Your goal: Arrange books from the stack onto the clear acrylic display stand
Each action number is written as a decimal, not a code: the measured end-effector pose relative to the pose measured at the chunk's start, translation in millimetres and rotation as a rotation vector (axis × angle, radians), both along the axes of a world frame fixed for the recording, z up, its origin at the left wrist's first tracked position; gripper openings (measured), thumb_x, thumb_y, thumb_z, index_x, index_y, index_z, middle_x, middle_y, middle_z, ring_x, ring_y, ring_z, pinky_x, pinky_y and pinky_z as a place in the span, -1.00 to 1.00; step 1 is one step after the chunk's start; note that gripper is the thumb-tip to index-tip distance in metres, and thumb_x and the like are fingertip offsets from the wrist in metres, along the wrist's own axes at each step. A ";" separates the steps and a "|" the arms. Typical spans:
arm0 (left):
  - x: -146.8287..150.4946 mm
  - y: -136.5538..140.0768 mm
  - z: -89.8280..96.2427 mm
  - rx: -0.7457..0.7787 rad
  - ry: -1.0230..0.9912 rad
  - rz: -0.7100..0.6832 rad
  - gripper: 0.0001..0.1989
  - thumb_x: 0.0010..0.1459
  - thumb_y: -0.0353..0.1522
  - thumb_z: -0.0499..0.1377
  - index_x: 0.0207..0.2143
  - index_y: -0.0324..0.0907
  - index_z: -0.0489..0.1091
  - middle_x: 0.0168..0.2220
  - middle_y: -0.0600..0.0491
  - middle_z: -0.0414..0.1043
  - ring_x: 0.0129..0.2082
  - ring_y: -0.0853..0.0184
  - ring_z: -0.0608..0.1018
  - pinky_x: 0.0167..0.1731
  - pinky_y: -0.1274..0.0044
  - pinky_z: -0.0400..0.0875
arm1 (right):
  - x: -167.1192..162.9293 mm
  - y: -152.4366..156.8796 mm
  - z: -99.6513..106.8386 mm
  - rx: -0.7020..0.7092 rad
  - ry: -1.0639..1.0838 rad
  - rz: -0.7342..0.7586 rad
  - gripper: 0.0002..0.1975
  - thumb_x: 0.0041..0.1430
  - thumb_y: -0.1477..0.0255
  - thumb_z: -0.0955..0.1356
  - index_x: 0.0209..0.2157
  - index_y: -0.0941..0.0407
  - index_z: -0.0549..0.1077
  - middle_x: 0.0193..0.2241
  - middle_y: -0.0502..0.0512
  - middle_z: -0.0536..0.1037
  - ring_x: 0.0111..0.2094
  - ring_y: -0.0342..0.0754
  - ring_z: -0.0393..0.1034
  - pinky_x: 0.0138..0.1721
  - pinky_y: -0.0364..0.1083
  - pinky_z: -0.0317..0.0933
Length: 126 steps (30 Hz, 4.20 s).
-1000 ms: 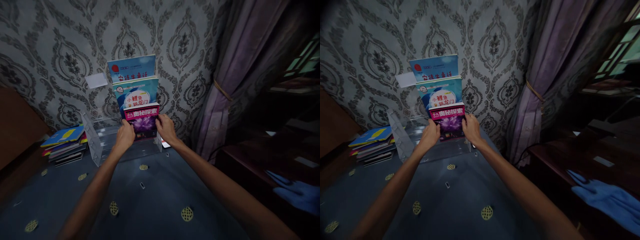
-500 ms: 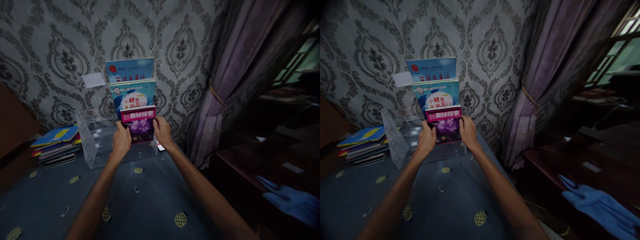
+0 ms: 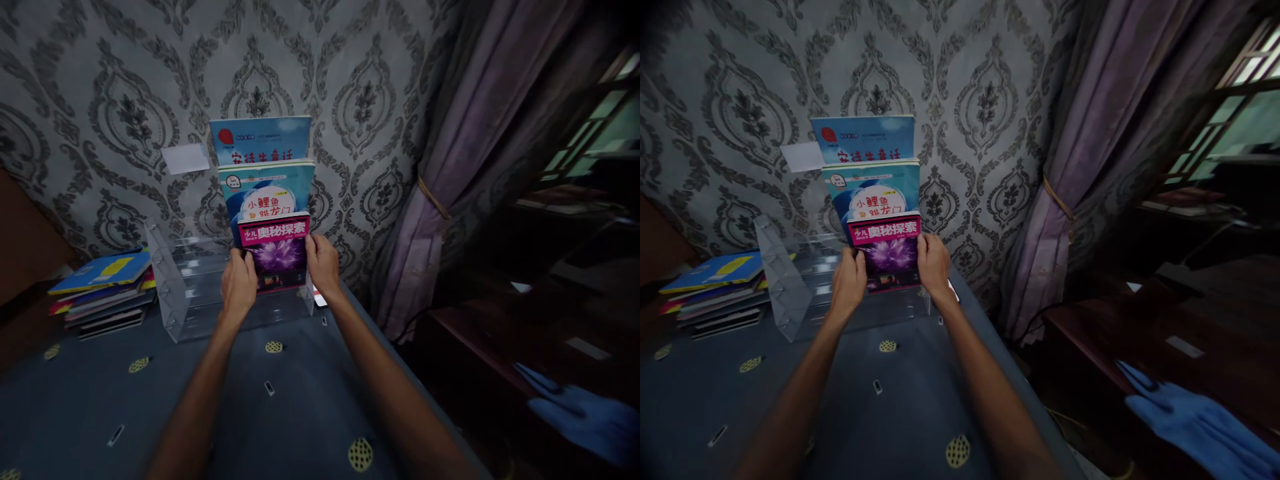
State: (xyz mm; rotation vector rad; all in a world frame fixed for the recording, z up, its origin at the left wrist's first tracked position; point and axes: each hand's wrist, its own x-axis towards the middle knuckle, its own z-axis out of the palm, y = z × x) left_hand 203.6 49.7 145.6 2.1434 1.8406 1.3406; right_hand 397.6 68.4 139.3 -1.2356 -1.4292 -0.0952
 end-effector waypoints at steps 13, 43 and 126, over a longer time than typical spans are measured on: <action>1.8 -0.4 5.0 -0.066 0.048 0.037 -0.72 0.46 -0.30 -0.16 -0.07 -0.19 0.29 -0.17 -0.18 0.55 -0.15 0.07 0.60 -0.24 0.39 0.38 | 0.7 0.9 2.0 -0.013 0.096 0.027 -0.62 0.33 0.13 0.16 -0.47 0.05 0.30 -0.45 0.07 0.44 -0.37 0.01 0.31 -0.25 -0.03 0.17; -13.0 -18.3 2.7 -0.082 0.109 -0.070 -0.66 0.44 -0.25 -0.17 0.06 -0.21 0.24 -0.09 -0.18 0.52 -0.03 0.01 0.58 -0.04 0.27 0.42 | 3.3 -18.0 3.9 0.048 0.086 0.057 -0.65 0.36 0.14 0.25 -0.24 0.10 0.50 -0.31 0.10 0.52 -0.28 0.00 0.40 -0.14 0.04 0.31; -279.7 -170.3 -83.0 -0.585 0.703 0.021 -0.27 0.21 -0.57 -0.01 0.41 -0.10 0.02 0.45 -0.11 -0.01 0.44 0.02 0.06 0.34 0.09 0.04 | -34.6 -126.0 -130.0 -0.440 -0.220 0.271 -0.68 0.19 0.22 0.27 -0.22 0.07 0.58 -0.32 0.17 0.56 -0.34 0.09 0.44 -0.36 0.02 0.32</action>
